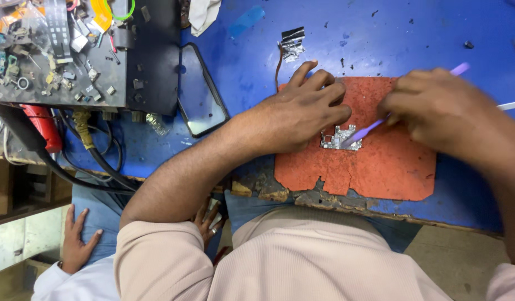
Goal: The person uses a purple toothbrush to scrub the surface of a small circuit board placed on a red mat. The person holds the board steady with their left hand while scrubbing with their right hand, focusing on the components and solder points.
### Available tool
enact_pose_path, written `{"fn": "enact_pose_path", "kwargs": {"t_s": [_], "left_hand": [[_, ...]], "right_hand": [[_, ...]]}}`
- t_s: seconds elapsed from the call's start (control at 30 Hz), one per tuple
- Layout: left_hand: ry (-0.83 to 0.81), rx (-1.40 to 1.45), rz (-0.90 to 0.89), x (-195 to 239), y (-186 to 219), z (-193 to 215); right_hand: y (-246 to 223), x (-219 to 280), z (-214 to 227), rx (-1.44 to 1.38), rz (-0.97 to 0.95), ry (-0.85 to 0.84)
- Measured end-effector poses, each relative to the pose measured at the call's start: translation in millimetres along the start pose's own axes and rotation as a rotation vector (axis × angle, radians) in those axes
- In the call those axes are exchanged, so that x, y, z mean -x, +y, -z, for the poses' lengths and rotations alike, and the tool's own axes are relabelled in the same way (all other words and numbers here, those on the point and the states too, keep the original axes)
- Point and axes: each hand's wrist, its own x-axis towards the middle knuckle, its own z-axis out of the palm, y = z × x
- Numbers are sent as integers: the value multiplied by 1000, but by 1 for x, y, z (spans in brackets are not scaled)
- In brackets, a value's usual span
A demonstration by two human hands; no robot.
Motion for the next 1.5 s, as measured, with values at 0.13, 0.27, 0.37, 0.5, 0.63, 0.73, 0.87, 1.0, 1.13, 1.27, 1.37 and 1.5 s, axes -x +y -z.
{"fn": "enact_pose_path", "kwargs": {"t_s": [0.13,0.27,0.37,0.5,0.63,0.73,0.87,1.0,1.13,1.27,1.37,1.5], "left_hand": [[-14,8,5,-1,2,-1],[-51,29,6,-1,1,-1],[-76,44,6,-3,2,1],[-69,35,-4,-3,2,-1],[-54,21,10,-3,1,-5],[-43,41,16,-1,1,-4],[-46,51,23,0,1,-5],[4,53,-3,1,1,-8],[3,60,-14,1,0,-9],[8,36,-10,0,0,-6],[-59,82,23,0,-1,-4],[-9,79,14,-1,2,-4]], "right_hand": [[-12,0,-4,-21,49,-31],[-5,-4,6,-48,31,0],[-15,-2,0,-24,55,-5],[-8,-3,4,-26,60,-37],[-3,-1,8,-25,-13,18],[-12,0,-2,9,50,17],[0,3,0,62,43,61],[2,4,-9,105,42,45],[-3,6,-21,119,37,38],[9,-1,-13,83,24,87],[1,7,-21,171,97,59],[-2,3,-14,5,55,32]]}}
